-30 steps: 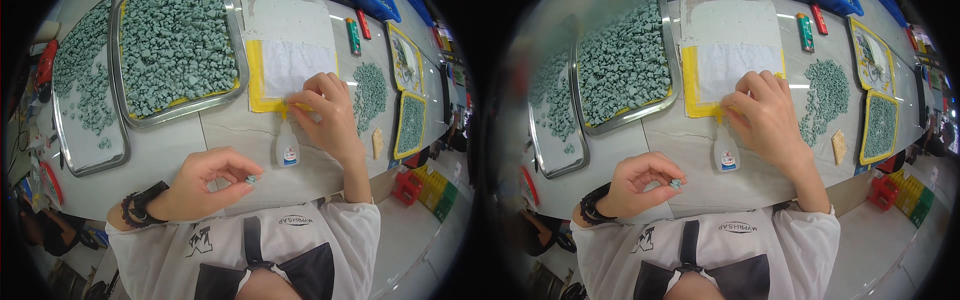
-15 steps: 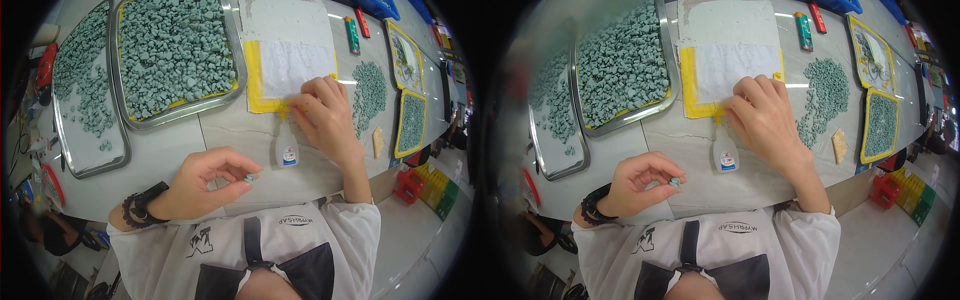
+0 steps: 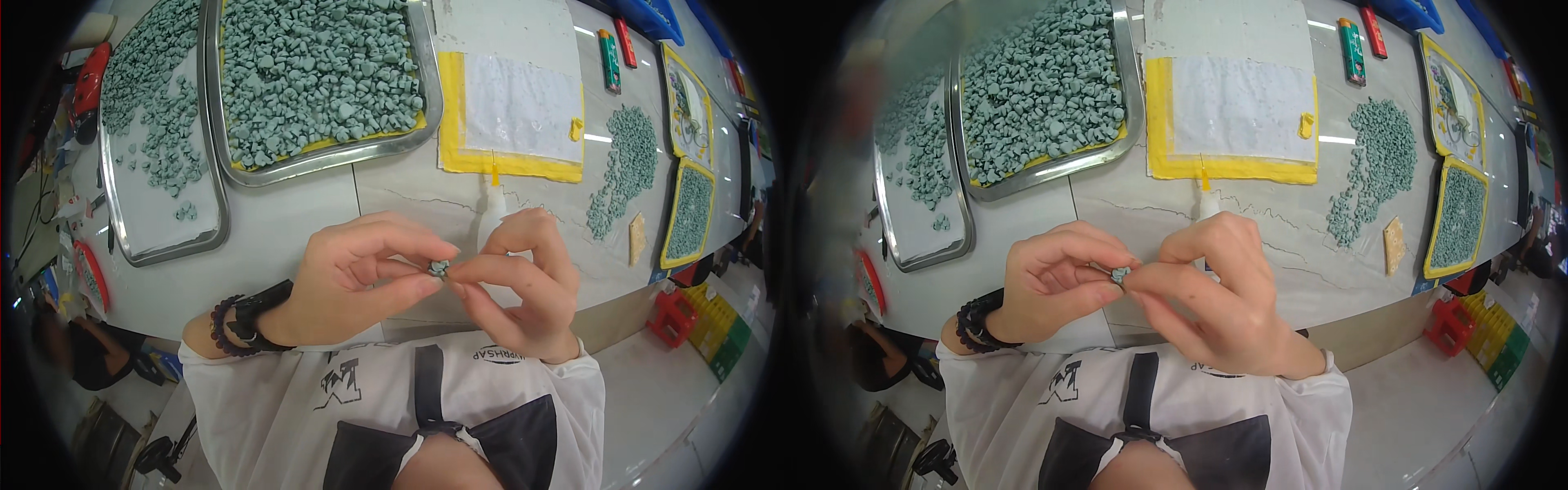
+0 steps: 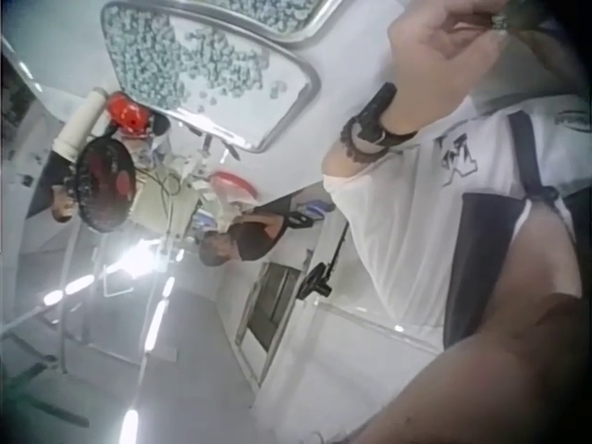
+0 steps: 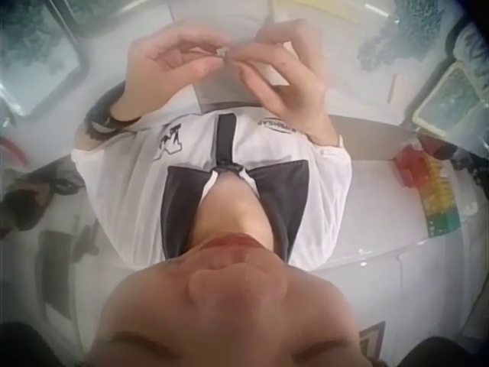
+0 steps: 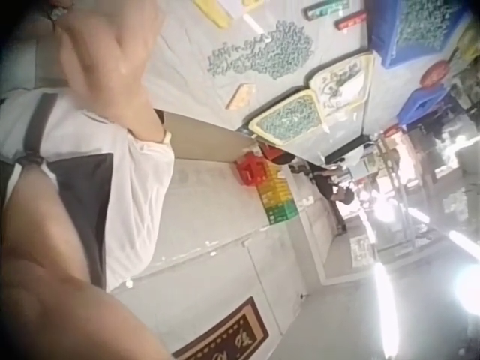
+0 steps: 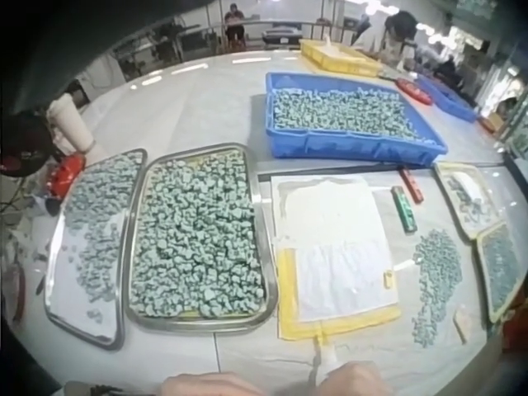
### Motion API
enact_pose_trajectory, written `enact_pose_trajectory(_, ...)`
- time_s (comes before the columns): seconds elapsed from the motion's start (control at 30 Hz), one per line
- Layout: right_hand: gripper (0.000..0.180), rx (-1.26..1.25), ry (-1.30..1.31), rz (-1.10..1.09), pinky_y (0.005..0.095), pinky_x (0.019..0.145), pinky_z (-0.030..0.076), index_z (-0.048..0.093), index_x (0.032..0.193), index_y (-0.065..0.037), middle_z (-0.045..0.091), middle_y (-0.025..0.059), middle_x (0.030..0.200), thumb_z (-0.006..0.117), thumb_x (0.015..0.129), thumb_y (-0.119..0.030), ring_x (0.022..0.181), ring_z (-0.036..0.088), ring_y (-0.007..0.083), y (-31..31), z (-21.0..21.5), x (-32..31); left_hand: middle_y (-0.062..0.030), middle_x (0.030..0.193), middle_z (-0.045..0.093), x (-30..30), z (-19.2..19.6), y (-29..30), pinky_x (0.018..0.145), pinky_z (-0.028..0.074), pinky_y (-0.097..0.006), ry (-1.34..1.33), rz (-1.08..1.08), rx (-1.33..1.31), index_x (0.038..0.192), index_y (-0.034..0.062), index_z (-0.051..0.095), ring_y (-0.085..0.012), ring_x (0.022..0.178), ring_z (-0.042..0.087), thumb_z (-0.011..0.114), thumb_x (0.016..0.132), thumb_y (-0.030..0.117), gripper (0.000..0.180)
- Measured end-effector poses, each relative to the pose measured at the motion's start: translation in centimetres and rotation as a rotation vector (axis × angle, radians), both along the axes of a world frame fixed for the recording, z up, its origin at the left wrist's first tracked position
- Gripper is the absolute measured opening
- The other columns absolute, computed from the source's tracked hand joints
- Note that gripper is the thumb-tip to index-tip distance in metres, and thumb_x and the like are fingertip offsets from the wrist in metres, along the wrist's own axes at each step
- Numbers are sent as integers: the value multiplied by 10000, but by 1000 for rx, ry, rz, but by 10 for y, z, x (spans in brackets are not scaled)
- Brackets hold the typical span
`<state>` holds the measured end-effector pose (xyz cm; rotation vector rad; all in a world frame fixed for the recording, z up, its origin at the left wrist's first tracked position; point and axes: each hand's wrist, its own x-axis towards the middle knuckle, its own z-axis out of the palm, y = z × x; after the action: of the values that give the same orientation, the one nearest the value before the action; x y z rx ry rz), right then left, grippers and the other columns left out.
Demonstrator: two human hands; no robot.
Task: Applying glue and assembling small green plastic components at a workbench.
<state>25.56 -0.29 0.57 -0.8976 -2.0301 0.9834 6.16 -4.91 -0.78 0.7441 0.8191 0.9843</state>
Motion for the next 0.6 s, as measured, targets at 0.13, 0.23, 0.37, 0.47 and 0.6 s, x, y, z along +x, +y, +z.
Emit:
enact_pose_trajectory(0.13,295,22,-25,-34,313,615,329,672,805,-84,524,20,766,729,522,-22,674,486,188,-3,-2,-1,-175,1101,558,0,0,-1,845,506,-280,53,40,18,1064,-82,584,-193,986,589,537,795,-149,282)
enact_pose_trajectory(0.23,301,64,-48,-17,309,602,347,675,812,-67,509,43,767,716,526,17,673,479,193,-4,-2,-1,-173,1080,578,0,0,0,811,507,-263,143,37,74,1043,-72,613,-187,958,600,534,795,-143,270)
enact_pose_trajectory(0.37,320,117,-73,-20,315,604,364,676,821,-62,507,51,772,721,520,39,673,477,196,-6,-2,-1,-167,1050,601,1,3,0,764,503,-243,207,44,70,1003,-56,645,-171,920,609,540,791,-135,249)
enact_pose_trajectory(0.47,332,149,-92,-33,324,611,372,677,828,-66,510,47,776,730,517,37,674,478,196,-8,-1,-1,-157,1045,603,0,5,1,749,502,-236,280,13,93,996,-48,653,-157,914,607,545,784,-132,252)
enact_pose_trajectory(0.6,343,208,-109,-61,328,615,369,677,835,-72,512,32,773,739,508,11,664,476,194,-11,-3,-2,-158,1037,601,0,5,1,743,512,-239,255,18,95,996,-56,645,-162,915,608,538,792,-132,243)
